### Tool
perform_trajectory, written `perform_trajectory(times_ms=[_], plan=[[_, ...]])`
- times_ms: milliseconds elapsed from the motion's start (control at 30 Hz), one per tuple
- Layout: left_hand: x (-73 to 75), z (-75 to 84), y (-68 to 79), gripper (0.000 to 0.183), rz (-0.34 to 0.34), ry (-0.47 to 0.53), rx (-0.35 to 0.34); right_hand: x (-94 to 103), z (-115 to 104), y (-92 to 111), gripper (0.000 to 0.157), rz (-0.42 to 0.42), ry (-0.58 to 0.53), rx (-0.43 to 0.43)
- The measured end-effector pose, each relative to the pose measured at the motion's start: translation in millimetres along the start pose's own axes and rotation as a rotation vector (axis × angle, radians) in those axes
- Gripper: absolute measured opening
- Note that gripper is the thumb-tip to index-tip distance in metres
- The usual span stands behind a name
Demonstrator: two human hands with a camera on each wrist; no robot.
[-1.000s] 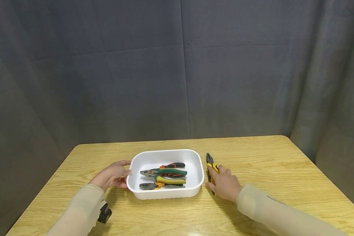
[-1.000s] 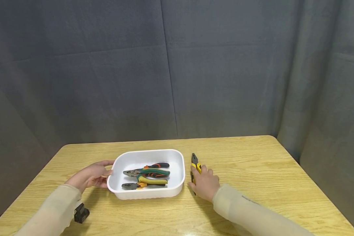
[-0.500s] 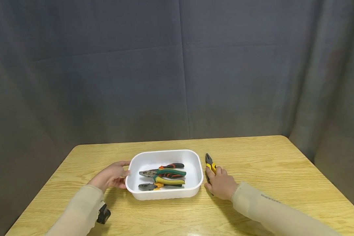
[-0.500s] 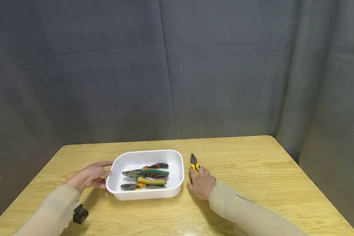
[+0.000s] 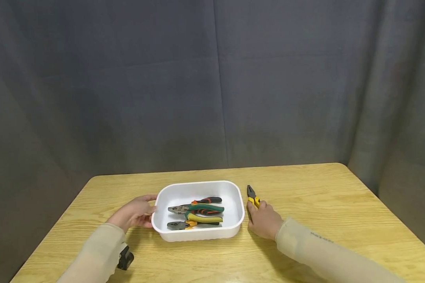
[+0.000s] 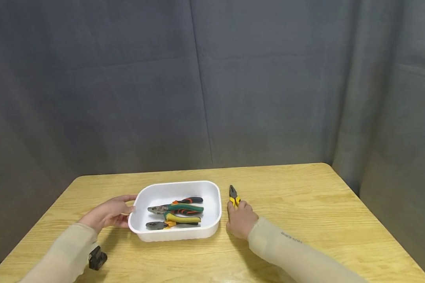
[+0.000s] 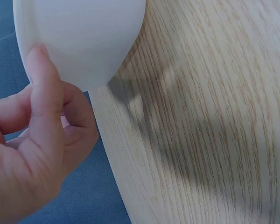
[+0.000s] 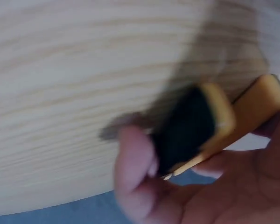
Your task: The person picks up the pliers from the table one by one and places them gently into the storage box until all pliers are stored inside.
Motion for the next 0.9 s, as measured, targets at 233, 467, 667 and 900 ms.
perform_trajectory(times_ms=[233, 467, 667, 900], plan=[[0.5, -3.3, 0.7, 0.051, 0.002, 0.004, 0.013, -2.1, -7.6, 6.5, 0.051, 0.018, 0.095, -0.074], [0.5, -0.2, 1.2, 0.051, 0.0, 0.001, 0.008, 2.3, -7.0, 4.4, 0.046, 0.06, 0.094, -0.046], [-0.2, 1.4, 0.1, 0.051, -0.004, -0.005, 0.006, 0.6, 3.8, 2.8, 0.05, 0.041, 0.059, -0.084], [-0.8, 1.5, 0.4, 0.052, -0.007, 0.008, 0.003, 2.2, 9.6, 4.0, 0.048, 0.176, 0.069, -0.022]])
Point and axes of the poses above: each hand's wrist, its own y-axis away from the middle knuckle, its own x-axis out of the back of the hand, z = x × y, the point moved 4 cm from there along -y, towards the middle knuckle, and after that the axes turned 7 degrees about -x, right-handed, at the moved point
